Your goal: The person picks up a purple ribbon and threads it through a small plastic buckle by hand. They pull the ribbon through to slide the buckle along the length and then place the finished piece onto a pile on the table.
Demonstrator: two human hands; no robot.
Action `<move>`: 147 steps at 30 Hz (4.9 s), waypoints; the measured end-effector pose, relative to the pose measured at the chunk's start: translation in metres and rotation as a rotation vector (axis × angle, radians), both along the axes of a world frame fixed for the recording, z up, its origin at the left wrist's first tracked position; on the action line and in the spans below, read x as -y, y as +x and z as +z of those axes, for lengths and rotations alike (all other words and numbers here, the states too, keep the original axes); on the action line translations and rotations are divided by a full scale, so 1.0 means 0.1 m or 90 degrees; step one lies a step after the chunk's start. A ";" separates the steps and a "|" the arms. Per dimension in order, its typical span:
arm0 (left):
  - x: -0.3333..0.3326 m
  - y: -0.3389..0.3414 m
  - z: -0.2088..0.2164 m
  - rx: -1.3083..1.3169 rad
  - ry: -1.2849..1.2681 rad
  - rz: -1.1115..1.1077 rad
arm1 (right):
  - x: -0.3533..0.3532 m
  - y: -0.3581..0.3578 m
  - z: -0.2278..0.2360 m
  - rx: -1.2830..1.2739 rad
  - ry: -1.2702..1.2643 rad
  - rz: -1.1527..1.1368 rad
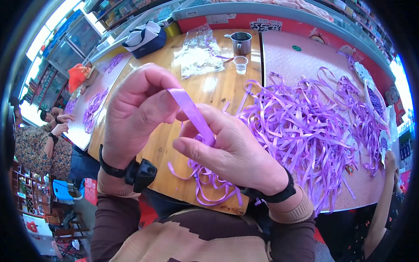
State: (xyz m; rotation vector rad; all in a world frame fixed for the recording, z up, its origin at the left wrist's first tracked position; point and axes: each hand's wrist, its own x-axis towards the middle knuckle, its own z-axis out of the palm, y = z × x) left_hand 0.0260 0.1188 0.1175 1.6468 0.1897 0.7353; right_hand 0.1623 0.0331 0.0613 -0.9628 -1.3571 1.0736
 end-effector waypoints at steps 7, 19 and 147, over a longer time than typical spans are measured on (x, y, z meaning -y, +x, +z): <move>-0.04 0.02 0.04 0.068 -0.078 0.020 | 0.01 0.04 0.01 -0.060 -0.062 -0.012; -0.36 0.04 -0.24 0.191 -0.312 -0.020 | -0.04 0.02 0.07 -0.206 -0.140 0.085; -0.32 0.34 -0.58 -0.014 0.505 0.194 | -0.15 0.32 0.09 0.272 0.146 -0.365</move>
